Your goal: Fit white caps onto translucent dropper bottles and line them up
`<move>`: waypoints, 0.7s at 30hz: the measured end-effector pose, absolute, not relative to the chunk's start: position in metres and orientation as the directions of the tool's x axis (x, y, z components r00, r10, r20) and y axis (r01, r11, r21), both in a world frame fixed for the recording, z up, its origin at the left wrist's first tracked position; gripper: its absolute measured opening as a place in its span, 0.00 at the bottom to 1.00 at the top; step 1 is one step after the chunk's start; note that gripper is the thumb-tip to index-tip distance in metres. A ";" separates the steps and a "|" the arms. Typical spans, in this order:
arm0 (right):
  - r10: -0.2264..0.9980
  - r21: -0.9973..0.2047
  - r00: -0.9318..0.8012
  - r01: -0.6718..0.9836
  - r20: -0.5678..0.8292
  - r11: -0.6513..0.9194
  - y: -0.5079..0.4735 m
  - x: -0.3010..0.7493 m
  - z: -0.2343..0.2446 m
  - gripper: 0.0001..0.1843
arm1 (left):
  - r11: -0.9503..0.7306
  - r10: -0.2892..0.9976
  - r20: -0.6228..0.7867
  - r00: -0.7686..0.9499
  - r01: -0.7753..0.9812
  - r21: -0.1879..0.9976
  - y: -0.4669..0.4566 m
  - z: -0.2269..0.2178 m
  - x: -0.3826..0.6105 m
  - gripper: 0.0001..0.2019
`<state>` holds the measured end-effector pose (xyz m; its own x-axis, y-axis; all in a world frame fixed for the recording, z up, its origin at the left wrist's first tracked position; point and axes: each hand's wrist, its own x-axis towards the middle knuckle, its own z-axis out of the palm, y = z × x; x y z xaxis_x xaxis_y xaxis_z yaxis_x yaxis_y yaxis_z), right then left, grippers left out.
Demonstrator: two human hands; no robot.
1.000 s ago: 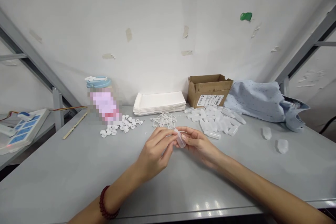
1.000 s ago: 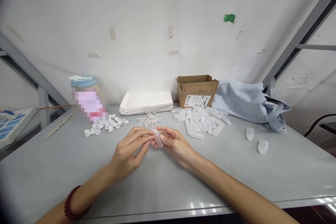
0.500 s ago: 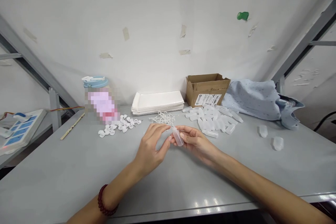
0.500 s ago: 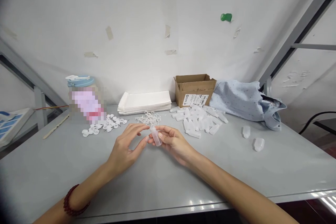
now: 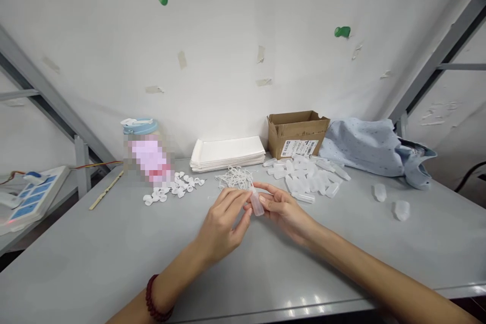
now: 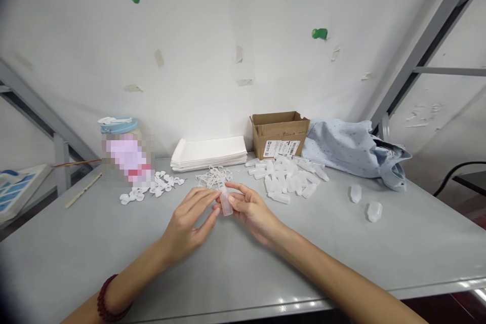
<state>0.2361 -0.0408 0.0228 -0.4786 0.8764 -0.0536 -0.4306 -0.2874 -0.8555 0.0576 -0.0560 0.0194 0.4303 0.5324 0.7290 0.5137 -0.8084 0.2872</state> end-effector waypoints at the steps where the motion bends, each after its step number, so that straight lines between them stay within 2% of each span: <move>1: 0.875 -0.861 -0.481 -0.421 -0.054 -0.285 -0.041 0.236 0.023 0.21 | -0.805 0.539 0.719 0.439 0.521 0.286 -0.056 0.020 0.057 0.19; 5: 0.885 -0.905 -0.464 -0.363 -0.033 -0.223 -0.042 0.236 0.026 0.17 | -0.782 0.574 0.672 0.468 0.558 0.279 -0.058 0.022 0.057 0.22; 9: 0.920 -0.966 -0.391 -0.240 0.004 -0.098 -0.043 0.235 0.028 0.17 | -0.755 0.598 0.658 0.458 0.598 0.270 -0.058 0.018 0.057 0.22; 13: 0.947 -0.991 -0.317 -0.131 0.049 0.008 -0.046 0.232 0.026 0.18 | -0.726 0.632 0.629 0.452 0.628 0.278 -0.058 0.014 0.057 0.27; 16: 0.951 -0.991 -0.302 -0.131 0.061 0.022 -0.046 0.230 0.022 0.18 | -0.733 0.624 0.624 0.471 0.629 0.258 -0.058 0.013 0.058 0.29; 21: 0.941 -0.983 -0.333 -0.182 0.068 0.007 -0.045 0.230 0.022 0.18 | -0.746 0.608 0.637 0.473 0.615 0.255 -0.058 0.014 0.059 0.26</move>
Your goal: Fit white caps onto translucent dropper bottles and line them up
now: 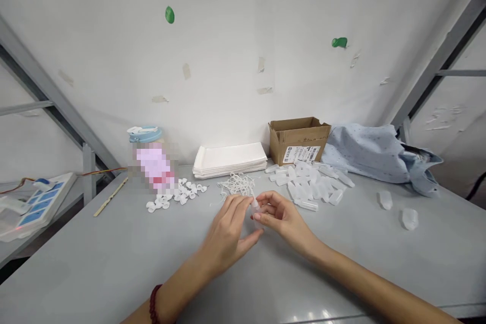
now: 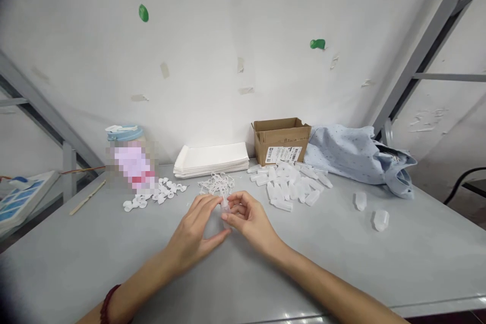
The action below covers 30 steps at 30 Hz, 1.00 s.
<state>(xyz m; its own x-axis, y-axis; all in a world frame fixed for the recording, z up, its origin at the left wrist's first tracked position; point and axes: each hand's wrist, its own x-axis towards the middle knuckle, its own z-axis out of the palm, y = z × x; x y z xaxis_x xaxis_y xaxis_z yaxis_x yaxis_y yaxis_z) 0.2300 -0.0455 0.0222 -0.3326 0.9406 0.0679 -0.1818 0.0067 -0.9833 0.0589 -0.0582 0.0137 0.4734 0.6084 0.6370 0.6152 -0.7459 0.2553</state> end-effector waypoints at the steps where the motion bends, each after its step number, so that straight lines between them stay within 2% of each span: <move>1: 0.932 -0.980 -0.357 -0.198 0.067 -0.006 -0.045 0.231 0.023 0.16 | -0.749 0.605 0.643 0.470 0.610 0.258 -0.058 0.014 0.059 0.26; 3: 0.906 -0.968 -0.418 -0.247 0.065 -0.044 -0.044 0.232 0.025 0.13 | -0.760 0.588 0.659 0.470 0.599 0.251 -0.059 0.015 0.059 0.26; 7: 0.849 -0.930 -0.526 -0.334 0.052 -0.150 -0.042 0.235 0.025 0.15 | -0.779 0.558 0.665 0.497 0.590 0.213 -0.060 0.017 0.057 0.27; 13: 0.823 -0.929 -0.567 -0.316 0.022 -0.193 -0.044 0.236 0.025 0.14 | -0.776 0.555 0.663 0.502 0.600 0.195 -0.059 0.020 0.056 0.26; 16: 0.854 -0.967 -0.520 -0.228 0.024 -0.112 -0.046 0.236 0.026 0.14 | -0.776 0.529 0.677 0.511 0.615 0.142 -0.058 0.021 0.056 0.23; 20: 0.889 -0.994 -0.448 0.011 0.090 0.106 -0.048 0.234 0.025 0.15 | -0.751 0.476 0.657 0.585 0.658 -0.043 -0.059 0.021 0.057 0.18; 24: 0.902 -0.980 -0.424 0.133 0.081 0.150 -0.049 0.231 0.025 0.12 | -0.707 0.445 0.641 0.625 0.685 -0.178 -0.062 0.020 0.059 0.19; 27: 0.893 -0.988 -0.443 0.081 0.083 0.132 -0.049 0.231 0.026 0.11 | -0.703 0.473 0.640 0.606 0.697 -0.142 -0.063 0.020 0.060 0.20; 30: 0.877 -0.994 -0.469 -0.005 0.101 0.112 -0.047 0.233 0.027 0.12 | -0.734 0.528 0.622 0.579 0.679 -0.009 -0.063 0.020 0.060 0.22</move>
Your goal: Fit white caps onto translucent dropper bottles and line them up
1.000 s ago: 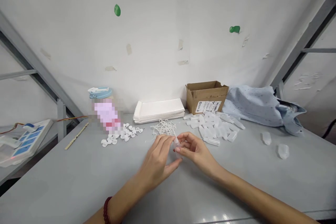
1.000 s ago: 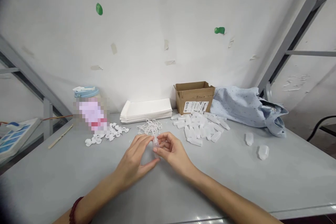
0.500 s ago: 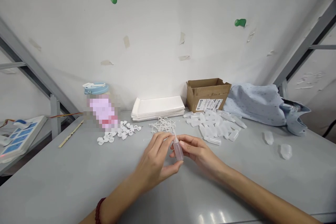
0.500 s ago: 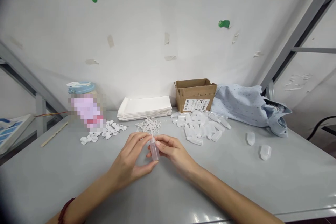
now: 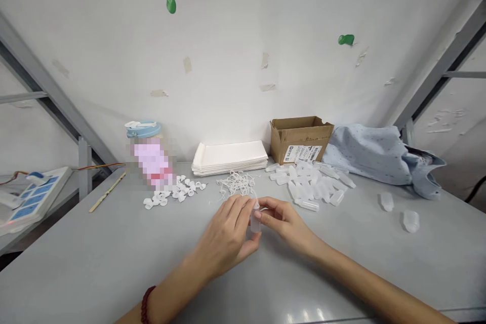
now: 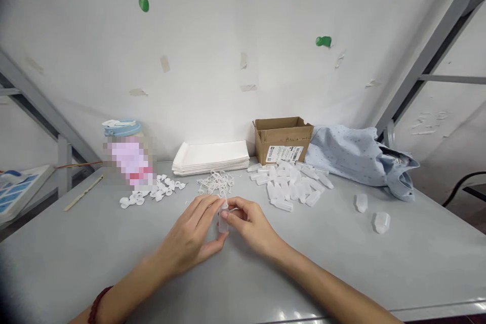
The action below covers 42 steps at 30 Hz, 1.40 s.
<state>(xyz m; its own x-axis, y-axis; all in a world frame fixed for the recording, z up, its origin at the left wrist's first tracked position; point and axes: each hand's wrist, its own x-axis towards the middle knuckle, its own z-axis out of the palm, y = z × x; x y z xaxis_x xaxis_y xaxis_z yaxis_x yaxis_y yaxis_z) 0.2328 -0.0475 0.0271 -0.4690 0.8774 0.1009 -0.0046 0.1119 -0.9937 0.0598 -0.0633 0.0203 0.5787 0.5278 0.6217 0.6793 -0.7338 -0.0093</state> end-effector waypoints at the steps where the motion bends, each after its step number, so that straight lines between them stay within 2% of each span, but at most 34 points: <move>1: 0.873 -0.994 -0.477 -0.027 0.107 0.107 -0.047 0.233 0.028 0.12 | -0.745 0.545 0.611 0.574 0.666 0.038 -0.063 0.021 0.059 0.22; 4: 0.859 -0.993 -0.498 -0.067 0.119 0.099 -0.046 0.233 0.028 0.12 | -0.759 0.588 0.577 0.566 0.633 0.152 -0.063 0.022 0.057 0.24; 9: 0.862 -0.993 -0.494 -0.031 0.112 0.111 -0.048 0.232 0.028 0.14 | -0.757 0.621 0.553 0.556 0.609 0.238 -0.064 0.024 0.055 0.24; 16: 0.875 -0.954 -0.463 0.176 0.138 0.243 -0.049 0.233 0.023 0.14 | -0.751 0.621 0.562 0.545 0.620 0.229 -0.062 0.023 0.054 0.24; 23: 0.866 -0.942 -0.481 0.206 0.139 0.266 -0.051 0.231 0.024 0.12 | -0.764 0.610 0.564 0.558 0.604 0.229 -0.059 0.023 0.050 0.26; 29: 0.859 -0.930 -0.498 0.247 0.119 0.272 -0.050 0.231 0.020 0.14 | -0.751 0.639 0.529 0.559 0.602 0.271 -0.058 0.028 0.048 0.23; 34: 0.873 -0.926 -0.479 0.285 0.087 0.249 -0.048 0.233 0.016 0.20 | -0.672 0.705 0.548 0.450 0.673 0.311 -0.062 0.026 0.021 0.23; 38: 0.881 -0.931 -0.469 0.292 0.060 0.218 -0.047 0.234 0.014 0.20 | -0.553 0.769 0.528 0.361 0.790 0.266 -0.076 0.023 -0.030 0.22; 42: 0.882 -0.927 -0.469 0.313 0.040 0.208 -0.047 0.235 0.013 0.20 | -0.420 0.876 0.364 0.317 0.871 0.253 -0.090 0.027 -0.083 0.21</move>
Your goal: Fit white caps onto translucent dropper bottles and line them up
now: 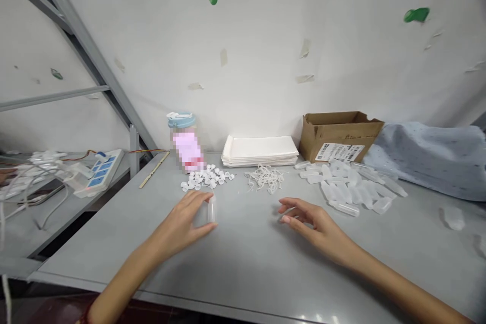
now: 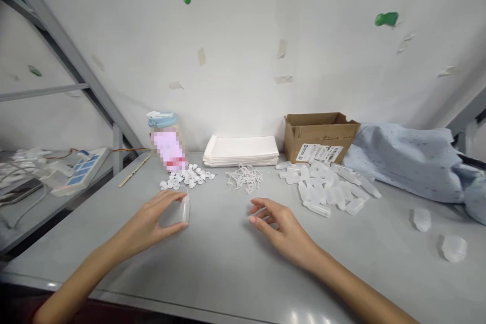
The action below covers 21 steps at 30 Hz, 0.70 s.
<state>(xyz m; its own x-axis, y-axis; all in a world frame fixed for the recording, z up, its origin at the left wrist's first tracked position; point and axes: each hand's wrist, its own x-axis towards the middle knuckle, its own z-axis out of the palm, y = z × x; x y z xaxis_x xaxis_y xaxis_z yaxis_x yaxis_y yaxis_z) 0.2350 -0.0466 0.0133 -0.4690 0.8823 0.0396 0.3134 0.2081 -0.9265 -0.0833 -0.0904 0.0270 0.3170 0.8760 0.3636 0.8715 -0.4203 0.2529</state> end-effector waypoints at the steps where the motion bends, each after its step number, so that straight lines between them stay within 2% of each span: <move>1: 0.884 -0.922 -0.466 0.328 0.031 0.205 -0.046 0.235 0.013 0.21 | -0.406 0.892 0.319 0.320 0.877 0.256 -0.093 0.029 -0.094 0.21; 11: 0.903 -0.914 -0.429 0.373 -0.018 0.159 -0.039 0.236 0.011 0.27 | -0.267 0.959 0.007 0.282 0.897 0.353 -0.087 0.044 -0.141 0.20; 21: 0.905 -0.880 -0.425 0.431 -0.004 0.198 -0.044 0.236 0.021 0.25 | -0.155 0.942 -0.217 0.258 0.903 0.400 -0.075 0.053 -0.147 0.25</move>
<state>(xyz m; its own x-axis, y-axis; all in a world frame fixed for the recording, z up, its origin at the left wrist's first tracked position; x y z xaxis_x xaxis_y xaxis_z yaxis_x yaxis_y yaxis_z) 0.2357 -0.0437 0.0206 -0.4248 0.9053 -0.0043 0.4312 0.1981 -0.8802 -0.1468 -0.0750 0.0530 0.2576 0.9415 -0.2173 0.9034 -0.1549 0.3997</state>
